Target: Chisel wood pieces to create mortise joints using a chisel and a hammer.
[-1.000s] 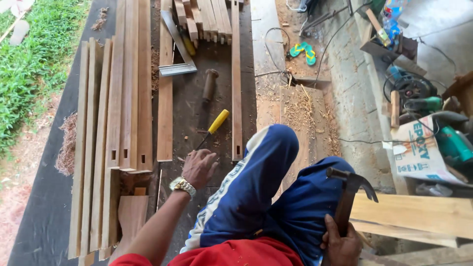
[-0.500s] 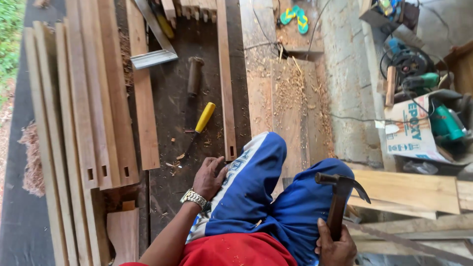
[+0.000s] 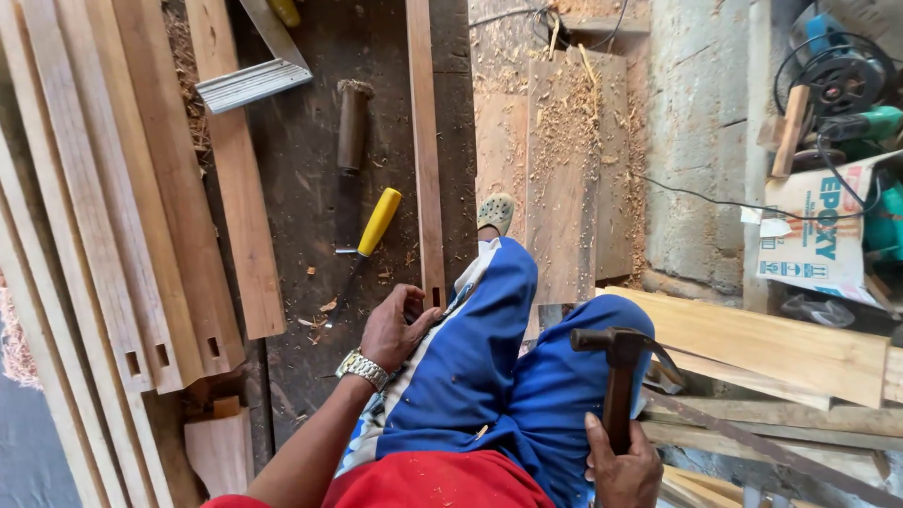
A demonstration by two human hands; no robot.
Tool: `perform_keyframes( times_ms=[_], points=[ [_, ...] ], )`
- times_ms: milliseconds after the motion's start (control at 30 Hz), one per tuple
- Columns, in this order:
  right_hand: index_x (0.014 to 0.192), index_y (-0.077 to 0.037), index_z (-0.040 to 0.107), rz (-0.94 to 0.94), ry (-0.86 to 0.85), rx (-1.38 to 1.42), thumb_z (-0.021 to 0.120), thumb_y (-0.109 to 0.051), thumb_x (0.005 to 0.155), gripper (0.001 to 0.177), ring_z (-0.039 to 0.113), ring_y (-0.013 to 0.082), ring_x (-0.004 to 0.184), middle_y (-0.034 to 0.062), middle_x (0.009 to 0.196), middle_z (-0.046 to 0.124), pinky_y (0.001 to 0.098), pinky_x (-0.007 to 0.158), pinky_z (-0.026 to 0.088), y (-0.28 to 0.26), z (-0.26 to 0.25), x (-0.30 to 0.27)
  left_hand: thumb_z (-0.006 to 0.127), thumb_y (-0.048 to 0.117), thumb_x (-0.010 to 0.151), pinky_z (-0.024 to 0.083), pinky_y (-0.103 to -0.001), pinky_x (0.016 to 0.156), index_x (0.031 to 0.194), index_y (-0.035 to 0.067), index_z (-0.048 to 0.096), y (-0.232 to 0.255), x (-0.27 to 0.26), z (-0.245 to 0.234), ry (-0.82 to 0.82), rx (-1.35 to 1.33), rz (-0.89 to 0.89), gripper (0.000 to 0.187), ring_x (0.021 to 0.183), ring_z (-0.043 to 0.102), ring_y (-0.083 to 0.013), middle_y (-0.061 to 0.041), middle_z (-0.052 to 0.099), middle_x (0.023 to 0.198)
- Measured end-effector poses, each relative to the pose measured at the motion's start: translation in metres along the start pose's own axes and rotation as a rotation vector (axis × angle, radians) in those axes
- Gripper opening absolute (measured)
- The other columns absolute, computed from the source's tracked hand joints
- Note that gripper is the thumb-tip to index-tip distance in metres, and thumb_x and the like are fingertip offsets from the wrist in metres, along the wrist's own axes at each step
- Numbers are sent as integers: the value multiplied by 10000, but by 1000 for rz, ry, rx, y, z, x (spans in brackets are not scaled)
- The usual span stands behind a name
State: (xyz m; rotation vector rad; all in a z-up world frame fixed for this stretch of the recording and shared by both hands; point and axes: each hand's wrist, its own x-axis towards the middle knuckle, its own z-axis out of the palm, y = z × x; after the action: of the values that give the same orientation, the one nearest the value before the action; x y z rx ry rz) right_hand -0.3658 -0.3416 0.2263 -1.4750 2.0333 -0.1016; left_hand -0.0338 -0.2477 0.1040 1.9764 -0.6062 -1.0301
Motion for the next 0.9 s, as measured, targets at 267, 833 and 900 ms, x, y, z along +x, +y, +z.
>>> perform_keyframes(
  times_ms=[267,833,900],
  points=[
    [900,49,664,88,-149,311,765,-266,874,331,500,201,348,105,469,530,363,354,404,-20,7,10,789,364,850,584,-360,739,1101,63,617,1,10,1,-46,-11,-80,428,815,740,-235,-135,755,914],
    [971,-27,688,-114,-97,404,745,-273,857,277,492,185,349,96,486,540,353,346,396,-1,8,6,796,400,803,573,-381,847,1185,91,635,-21,18,15,56,-23,-5,517,951,747,-278,-145,765,1022],
    [1016,-66,711,-117,-77,470,738,-247,831,260,450,201,334,116,470,510,372,331,367,12,8,6,799,415,791,570,-388,856,1210,99,627,-21,17,15,82,-25,8,552,957,744,-284,-148,762,1026]
  ],
)
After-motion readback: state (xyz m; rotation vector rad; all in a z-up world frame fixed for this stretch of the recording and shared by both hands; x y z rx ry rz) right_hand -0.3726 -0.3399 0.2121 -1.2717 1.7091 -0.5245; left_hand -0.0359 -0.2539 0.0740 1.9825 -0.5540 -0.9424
